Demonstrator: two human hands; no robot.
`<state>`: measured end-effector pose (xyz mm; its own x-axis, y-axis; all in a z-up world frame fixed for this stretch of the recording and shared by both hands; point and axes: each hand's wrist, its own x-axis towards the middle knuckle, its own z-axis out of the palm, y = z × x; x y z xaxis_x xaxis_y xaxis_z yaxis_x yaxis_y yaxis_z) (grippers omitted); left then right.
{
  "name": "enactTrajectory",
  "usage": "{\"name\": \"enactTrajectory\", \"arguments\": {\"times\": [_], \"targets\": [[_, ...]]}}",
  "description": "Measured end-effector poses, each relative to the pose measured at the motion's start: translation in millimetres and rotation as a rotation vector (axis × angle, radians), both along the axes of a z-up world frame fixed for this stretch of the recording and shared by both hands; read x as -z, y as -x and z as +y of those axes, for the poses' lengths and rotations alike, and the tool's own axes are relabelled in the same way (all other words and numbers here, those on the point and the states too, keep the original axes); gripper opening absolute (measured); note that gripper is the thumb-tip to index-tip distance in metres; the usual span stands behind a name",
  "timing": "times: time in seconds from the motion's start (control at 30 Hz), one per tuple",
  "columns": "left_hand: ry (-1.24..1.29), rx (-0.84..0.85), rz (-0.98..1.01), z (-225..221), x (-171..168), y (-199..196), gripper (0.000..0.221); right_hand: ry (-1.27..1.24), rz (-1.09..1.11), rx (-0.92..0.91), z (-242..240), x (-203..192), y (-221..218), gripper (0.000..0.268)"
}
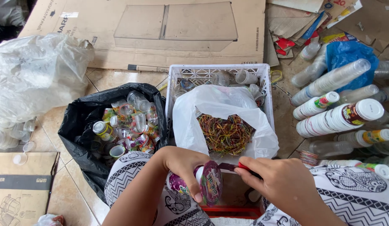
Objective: The person sits on the floor and uses red scissors to cut the top and bottom rims off a paper cup. They hold the cup with one hand and rotate it while cutting with the other, then place the cut cup into a black bag filled with other plastic items.
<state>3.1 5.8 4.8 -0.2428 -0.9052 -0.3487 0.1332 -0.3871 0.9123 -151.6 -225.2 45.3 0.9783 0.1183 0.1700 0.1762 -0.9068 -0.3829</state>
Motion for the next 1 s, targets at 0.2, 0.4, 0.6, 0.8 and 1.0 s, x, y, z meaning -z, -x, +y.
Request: {"name": "enactTrajectory", "arguments": {"times": [0.2,0.4,0.6,0.8,1.0], "targets": [[0.031,0.019,-0.040,-5,11,2,0.035,0.109,0.055,0.001,4,0,-1,0.021],[0.049,-0.032,0.004,-1,13,-11,0.036,0.062,0.128,0.058,-4,4,0,0.025],[0.051,0.004,0.007,-6,9,-12,0.034,0.059,0.148,0.026,0,6,-5,0.021],[0.032,0.007,-0.084,-10,7,-12,0.037,0.061,0.335,0.064,3,5,-6,0.025],[0.079,-0.029,-0.105,-8,2,-11,0.034,0.050,0.393,0.090,-2,7,-3,0.027]]}}
